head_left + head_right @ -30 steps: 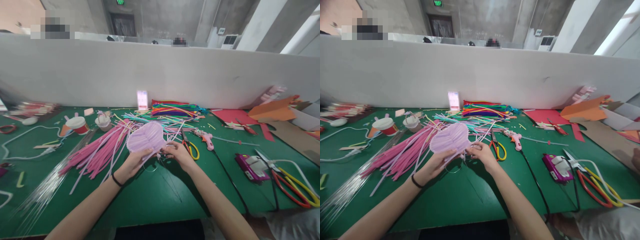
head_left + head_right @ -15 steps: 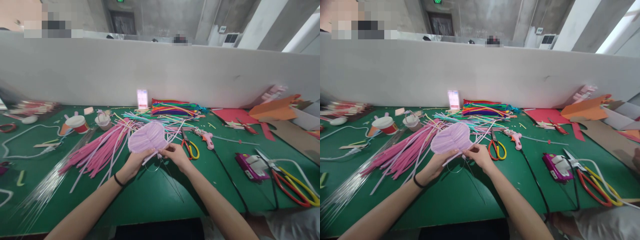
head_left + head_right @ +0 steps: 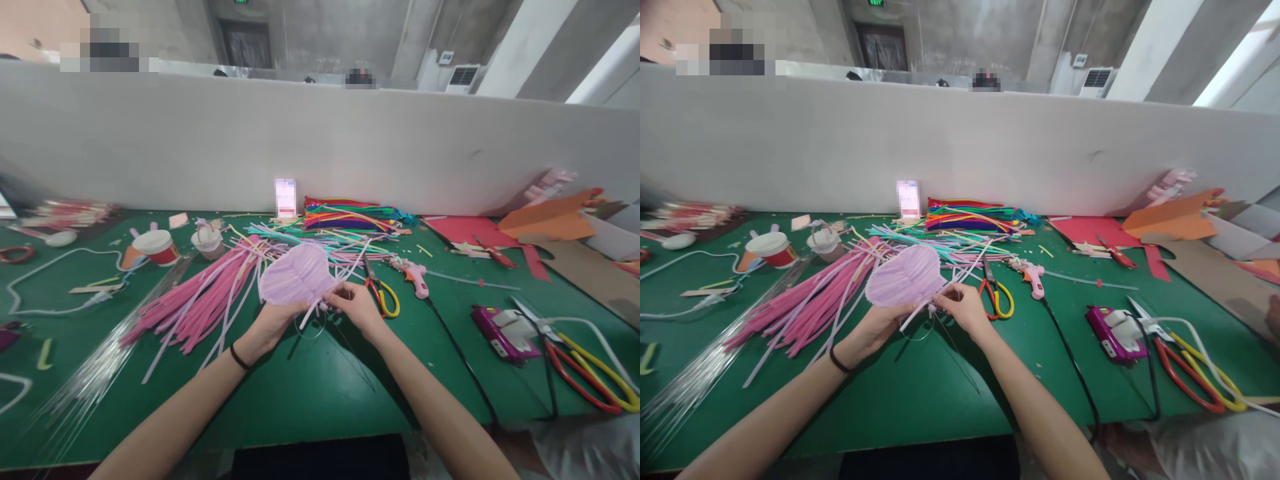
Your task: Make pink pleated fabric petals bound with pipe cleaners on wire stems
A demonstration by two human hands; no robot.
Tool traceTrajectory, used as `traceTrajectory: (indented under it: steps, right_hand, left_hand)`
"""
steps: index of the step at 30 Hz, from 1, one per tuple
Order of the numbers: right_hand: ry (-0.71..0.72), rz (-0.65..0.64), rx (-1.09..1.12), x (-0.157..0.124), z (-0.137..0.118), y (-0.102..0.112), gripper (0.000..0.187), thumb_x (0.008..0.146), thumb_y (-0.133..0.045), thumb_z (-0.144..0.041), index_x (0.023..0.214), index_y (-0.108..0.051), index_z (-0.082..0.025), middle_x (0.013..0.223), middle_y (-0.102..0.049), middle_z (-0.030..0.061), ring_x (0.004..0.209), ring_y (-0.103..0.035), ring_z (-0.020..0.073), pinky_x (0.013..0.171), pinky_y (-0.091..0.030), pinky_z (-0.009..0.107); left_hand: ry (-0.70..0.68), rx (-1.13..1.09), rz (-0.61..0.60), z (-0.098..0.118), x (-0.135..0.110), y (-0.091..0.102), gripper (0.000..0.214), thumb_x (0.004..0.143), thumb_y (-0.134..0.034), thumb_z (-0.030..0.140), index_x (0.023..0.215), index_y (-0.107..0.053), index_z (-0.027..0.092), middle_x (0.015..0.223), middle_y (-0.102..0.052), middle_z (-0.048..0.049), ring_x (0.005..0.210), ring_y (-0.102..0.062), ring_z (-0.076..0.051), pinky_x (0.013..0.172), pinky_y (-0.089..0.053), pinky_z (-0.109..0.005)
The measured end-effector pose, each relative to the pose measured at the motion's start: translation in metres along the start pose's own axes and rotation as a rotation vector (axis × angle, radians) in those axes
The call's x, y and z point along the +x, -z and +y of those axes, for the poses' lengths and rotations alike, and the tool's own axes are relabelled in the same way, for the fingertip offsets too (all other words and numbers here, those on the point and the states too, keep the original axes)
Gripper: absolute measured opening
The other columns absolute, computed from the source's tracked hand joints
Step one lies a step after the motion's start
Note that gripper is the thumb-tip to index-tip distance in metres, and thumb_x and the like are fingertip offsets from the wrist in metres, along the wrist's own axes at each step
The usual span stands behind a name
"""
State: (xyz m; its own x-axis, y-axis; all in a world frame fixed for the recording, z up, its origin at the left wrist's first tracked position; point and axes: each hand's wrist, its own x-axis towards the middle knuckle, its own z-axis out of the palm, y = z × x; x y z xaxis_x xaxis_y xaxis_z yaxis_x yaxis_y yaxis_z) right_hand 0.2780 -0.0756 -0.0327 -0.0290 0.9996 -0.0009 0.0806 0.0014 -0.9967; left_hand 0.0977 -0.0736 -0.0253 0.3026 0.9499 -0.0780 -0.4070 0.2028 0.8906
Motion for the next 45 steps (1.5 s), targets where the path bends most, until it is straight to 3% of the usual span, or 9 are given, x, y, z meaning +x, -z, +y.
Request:
traceTrajectory:
  steps: [12, 26, 32, 35, 41, 45]
  right_hand:
    - [-0.006, 0.052, 0.126, 0.004, 0.002, 0.009, 0.029, 0.064, -0.074, -0.043, 0.071, -0.062, -0.018, 0.064, -0.063, -0.0016, 0.059, -0.060, 0.0127, 0.050, -0.043, 0.021]
    - [0.006, 0.104, 0.243, 0.003, 0.005, 0.005, 0.031, 0.066, -0.074, -0.042, 0.076, -0.055, -0.020, 0.064, -0.068, -0.0021, 0.059, -0.068, 0.0150, 0.050, -0.046, 0.021]
    - [-0.046, 0.019, 0.321, -0.001, -0.005, 0.006, 0.040, 0.067, -0.073, -0.044, 0.097, -0.063, -0.020, 0.075, -0.070, 0.0009, 0.065, -0.069, 0.0165, 0.054, -0.051, 0.023]
    - [-0.013, 0.010, 0.317, -0.002, -0.004, 0.006, 0.045, 0.066, -0.075, -0.043, 0.103, -0.063, -0.021, 0.078, -0.070, 0.0012, 0.069, -0.069, 0.0175, 0.056, -0.051, 0.024]
    - [0.102, 0.042, 0.229, -0.003, 0.001, 0.003, 0.040, 0.071, -0.072, -0.041, 0.105, -0.062, -0.022, 0.075, -0.070, 0.0001, 0.070, -0.068, 0.0186, 0.058, -0.052, 0.026]
    - [0.128, 0.065, 0.214, -0.006, -0.006, 0.002, 0.039, 0.074, -0.069, -0.047, 0.104, -0.064, -0.023, 0.077, -0.070, 0.0025, 0.071, -0.068, 0.0204, 0.058, -0.052, 0.028]
  left_hand:
    - [0.034, 0.048, -0.040, 0.001, -0.001, 0.000, 0.056, 0.062, -0.082, 0.016, 0.115, -0.065, 0.017, 0.121, -0.065, -0.0117, 0.118, -0.056, -0.032, 0.102, -0.045, -0.043]
    - [0.033, 0.062, -0.043, -0.001, -0.001, 0.001, 0.047, 0.064, -0.080, 0.017, 0.110, -0.068, 0.018, 0.119, -0.067, -0.0098, 0.111, -0.061, -0.029, 0.096, -0.049, -0.040]
    - [0.073, 0.078, 0.007, 0.000, 0.000, 0.004, 0.037, 0.063, -0.080, 0.018, 0.099, -0.073, 0.017, 0.104, -0.073, -0.0076, 0.094, -0.068, -0.026, 0.086, -0.054, -0.034]
    - [0.101, 0.087, 0.019, 0.002, 0.000, 0.003, 0.033, 0.063, -0.080, 0.019, 0.095, -0.074, 0.014, 0.097, -0.074, -0.0093, 0.090, -0.069, -0.025, 0.085, -0.054, -0.033]
    - [0.064, 0.052, -0.031, 0.005, -0.002, -0.003, 0.048, 0.064, -0.078, 0.016, 0.111, -0.068, 0.018, 0.109, -0.071, -0.0082, 0.090, -0.069, -0.024, 0.083, -0.056, -0.034]
    - [0.083, 0.040, -0.077, 0.005, -0.002, -0.002, 0.040, 0.069, -0.075, 0.019, 0.108, -0.070, 0.017, 0.107, -0.072, -0.0088, 0.090, -0.069, -0.023, 0.085, -0.054, -0.034]
